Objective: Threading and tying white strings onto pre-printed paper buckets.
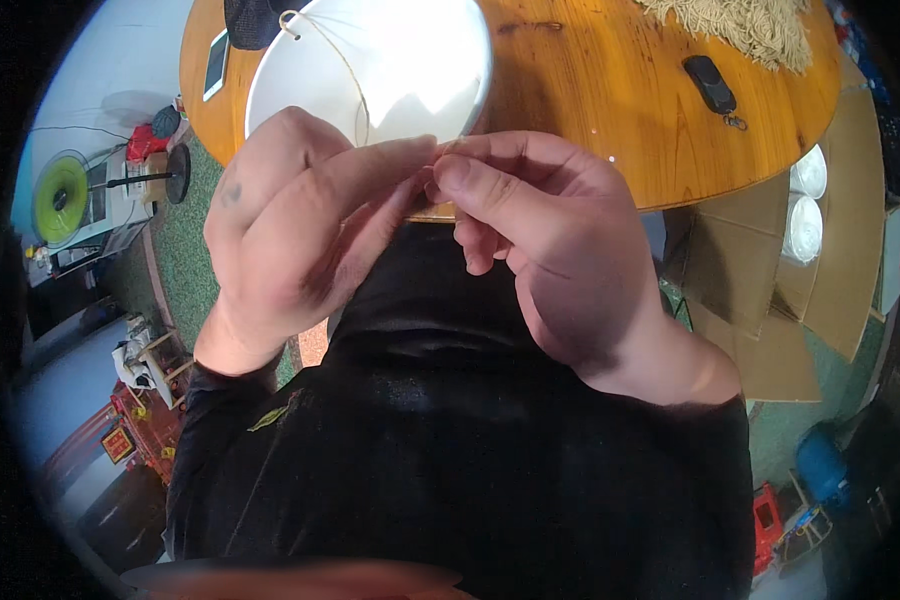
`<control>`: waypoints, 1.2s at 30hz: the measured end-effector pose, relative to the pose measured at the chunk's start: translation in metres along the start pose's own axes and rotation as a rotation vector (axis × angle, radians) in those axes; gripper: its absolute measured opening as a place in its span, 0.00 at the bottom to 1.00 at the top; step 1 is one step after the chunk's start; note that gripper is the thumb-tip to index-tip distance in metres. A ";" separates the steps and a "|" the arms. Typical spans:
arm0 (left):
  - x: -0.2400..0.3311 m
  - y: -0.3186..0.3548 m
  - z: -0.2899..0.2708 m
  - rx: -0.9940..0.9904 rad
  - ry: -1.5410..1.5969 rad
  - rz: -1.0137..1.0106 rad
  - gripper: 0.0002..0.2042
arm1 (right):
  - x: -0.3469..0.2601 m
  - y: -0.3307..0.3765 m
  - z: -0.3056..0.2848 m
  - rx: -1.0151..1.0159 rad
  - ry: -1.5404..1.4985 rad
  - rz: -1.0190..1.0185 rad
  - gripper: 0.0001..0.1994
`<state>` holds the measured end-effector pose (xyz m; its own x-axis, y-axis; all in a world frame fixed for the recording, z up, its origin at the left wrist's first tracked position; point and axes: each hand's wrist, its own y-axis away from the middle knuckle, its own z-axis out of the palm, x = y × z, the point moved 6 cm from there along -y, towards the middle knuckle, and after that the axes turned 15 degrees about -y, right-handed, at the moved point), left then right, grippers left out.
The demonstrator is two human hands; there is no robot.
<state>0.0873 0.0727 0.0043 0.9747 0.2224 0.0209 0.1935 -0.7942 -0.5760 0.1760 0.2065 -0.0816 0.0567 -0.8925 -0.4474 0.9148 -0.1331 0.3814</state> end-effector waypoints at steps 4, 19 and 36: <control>0.005 -0.003 -0.002 -0.003 0.005 0.086 0.18 | 0.003 -0.002 -0.006 -0.025 -0.038 0.033 0.09; 0.002 -0.004 0.005 -0.105 0.060 0.039 0.17 | 0.015 -0.001 -0.008 0.012 -0.144 0.198 0.08; -0.002 -0.011 -0.005 -0.172 -0.058 0.191 0.20 | 0.012 -0.006 -0.006 -0.056 -0.146 0.216 0.10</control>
<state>0.0836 0.0780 0.0146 0.9883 0.0878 -0.1248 0.0279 -0.9082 -0.4177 0.1737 0.1994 -0.0945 0.1981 -0.9509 -0.2379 0.9086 0.0871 0.4084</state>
